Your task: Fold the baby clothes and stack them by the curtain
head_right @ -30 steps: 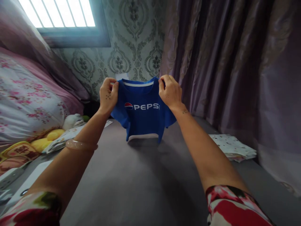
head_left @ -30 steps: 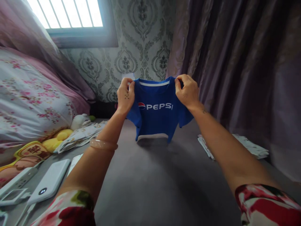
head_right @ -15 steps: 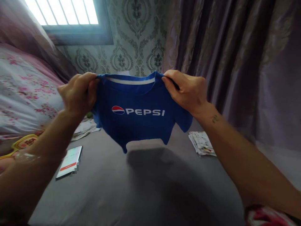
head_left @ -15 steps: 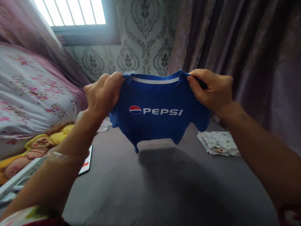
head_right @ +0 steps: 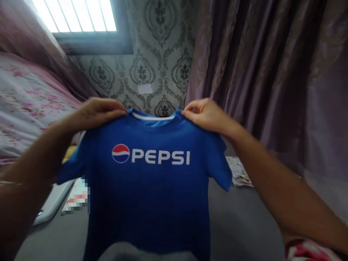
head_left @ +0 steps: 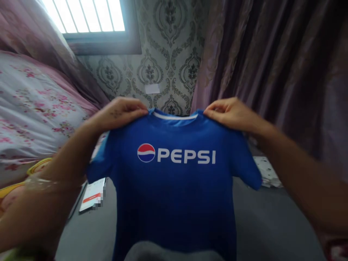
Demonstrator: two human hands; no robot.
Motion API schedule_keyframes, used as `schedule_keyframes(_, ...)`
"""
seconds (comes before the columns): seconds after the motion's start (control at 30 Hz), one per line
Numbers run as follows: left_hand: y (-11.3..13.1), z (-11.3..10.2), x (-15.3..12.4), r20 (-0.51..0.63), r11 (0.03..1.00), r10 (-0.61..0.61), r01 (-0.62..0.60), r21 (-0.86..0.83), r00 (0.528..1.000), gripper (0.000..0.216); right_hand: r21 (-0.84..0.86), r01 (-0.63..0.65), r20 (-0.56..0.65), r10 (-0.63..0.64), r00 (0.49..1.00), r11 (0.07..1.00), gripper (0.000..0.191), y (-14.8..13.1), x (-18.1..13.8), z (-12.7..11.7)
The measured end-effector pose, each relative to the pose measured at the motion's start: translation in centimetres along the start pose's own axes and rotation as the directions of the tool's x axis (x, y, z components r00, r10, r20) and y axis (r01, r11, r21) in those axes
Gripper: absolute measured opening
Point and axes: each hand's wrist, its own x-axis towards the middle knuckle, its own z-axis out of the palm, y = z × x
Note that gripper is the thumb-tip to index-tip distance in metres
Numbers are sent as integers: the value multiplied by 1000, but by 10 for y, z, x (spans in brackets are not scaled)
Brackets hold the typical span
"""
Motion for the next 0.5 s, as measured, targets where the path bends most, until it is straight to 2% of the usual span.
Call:
schedule_keyframes(0.07,-41,41,-4,171,995,-80,90,-50,982,30,-43,-15,109,19,994,999,31,34,0,34)
schedule_keyframes(0.13,-78,88,-15,257,985,-153,169,-39,954,34,-142,-84,216,114,970,986,28,69,-7,73)
schedule_keyframes(0.2,-108,135,-31,295,963,-269,264,58,917,35,-249,-149,263,215,940,957,27,100,-19,112)
schedule_keyframes(0.3,-134,191,-56,321,936,-347,307,169,881,33,-417,-221,308,366,878,881,30,137,-43,164)
schedule_keyframes(0.4,-145,226,-72,345,882,-457,367,297,820,35,-520,-204,353,426,833,829,35,160,-62,199)
schedule_keyframes(0.5,-151,243,-77,363,856,-494,368,364,790,37,-571,-141,389,418,821,808,37,174,-70,217)
